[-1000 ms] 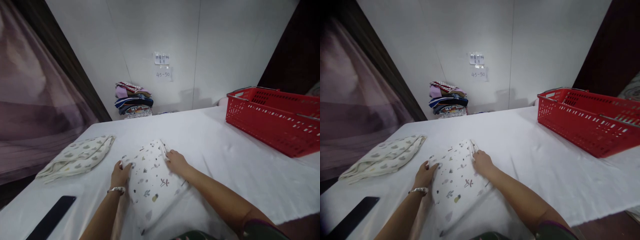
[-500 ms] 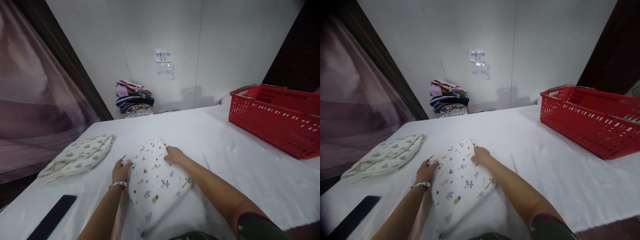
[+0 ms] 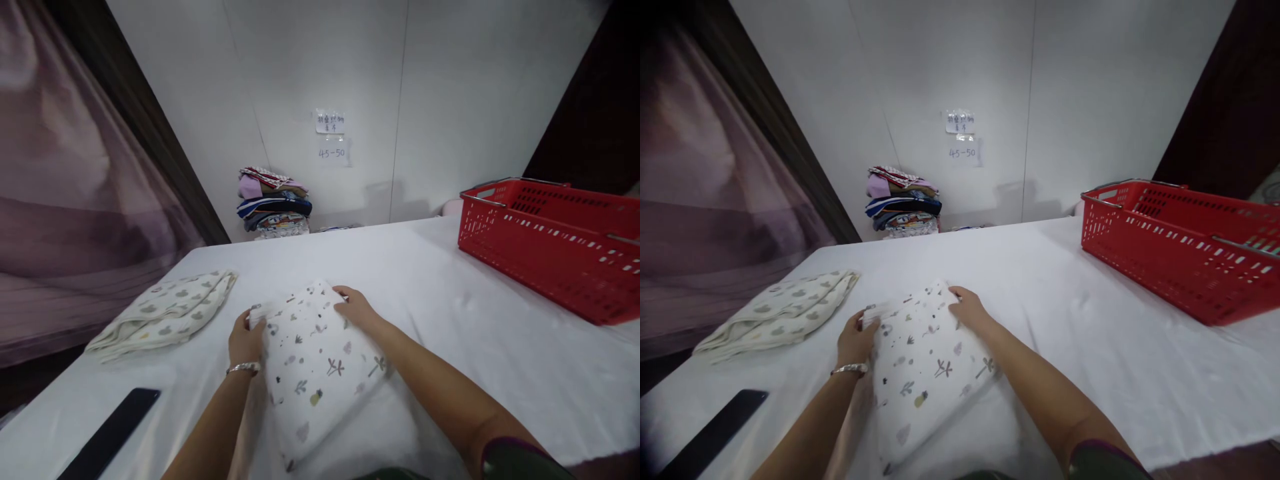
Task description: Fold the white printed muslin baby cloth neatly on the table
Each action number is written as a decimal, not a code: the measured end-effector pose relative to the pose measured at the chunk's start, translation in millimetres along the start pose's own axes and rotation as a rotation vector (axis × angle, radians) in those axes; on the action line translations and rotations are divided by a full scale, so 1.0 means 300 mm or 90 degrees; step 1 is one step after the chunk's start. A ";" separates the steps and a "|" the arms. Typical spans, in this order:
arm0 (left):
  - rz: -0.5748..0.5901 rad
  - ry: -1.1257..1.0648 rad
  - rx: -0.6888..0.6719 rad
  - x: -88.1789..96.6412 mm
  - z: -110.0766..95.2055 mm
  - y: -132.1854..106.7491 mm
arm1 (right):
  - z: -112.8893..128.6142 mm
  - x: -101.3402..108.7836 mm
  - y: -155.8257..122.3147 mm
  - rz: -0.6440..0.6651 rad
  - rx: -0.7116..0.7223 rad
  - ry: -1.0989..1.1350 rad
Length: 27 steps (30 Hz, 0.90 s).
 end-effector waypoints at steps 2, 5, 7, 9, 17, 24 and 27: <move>0.018 0.000 0.014 -0.014 -0.005 -0.003 | -0.023 0.009 -0.007 -0.021 -0.004 -0.015; 0.050 0.030 0.045 -0.037 0.000 -0.002 | -0.053 0.011 -0.008 -0.012 -0.013 -0.047; 0.046 0.026 0.050 -0.041 0.004 0.003 | -0.057 0.009 -0.004 -0.004 -0.004 -0.042; 0.047 0.020 0.054 -0.040 0.008 0.005 | -0.057 0.005 0.000 0.007 -0.011 -0.046; -0.005 0.053 -0.166 0.010 -0.092 -0.077 | -0.036 0.050 -0.022 0.021 -0.052 -0.113; 0.170 0.256 -0.354 -0.095 -0.090 -0.216 | 0.056 0.020 -0.219 0.092 0.278 -0.359; 0.171 0.259 -0.345 -0.112 -0.074 -0.215 | 0.025 -0.027 -0.269 0.197 0.294 -0.397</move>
Point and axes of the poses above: each hand's wrist, its own y-axis towards the middle knuckle, its own x-axis out of the back of the hand, z = x × y, the point moved 5 cm from there along y, towards the middle knuckle, and after that the axes turned 11 degrees about -z, right-handed, at the moved point
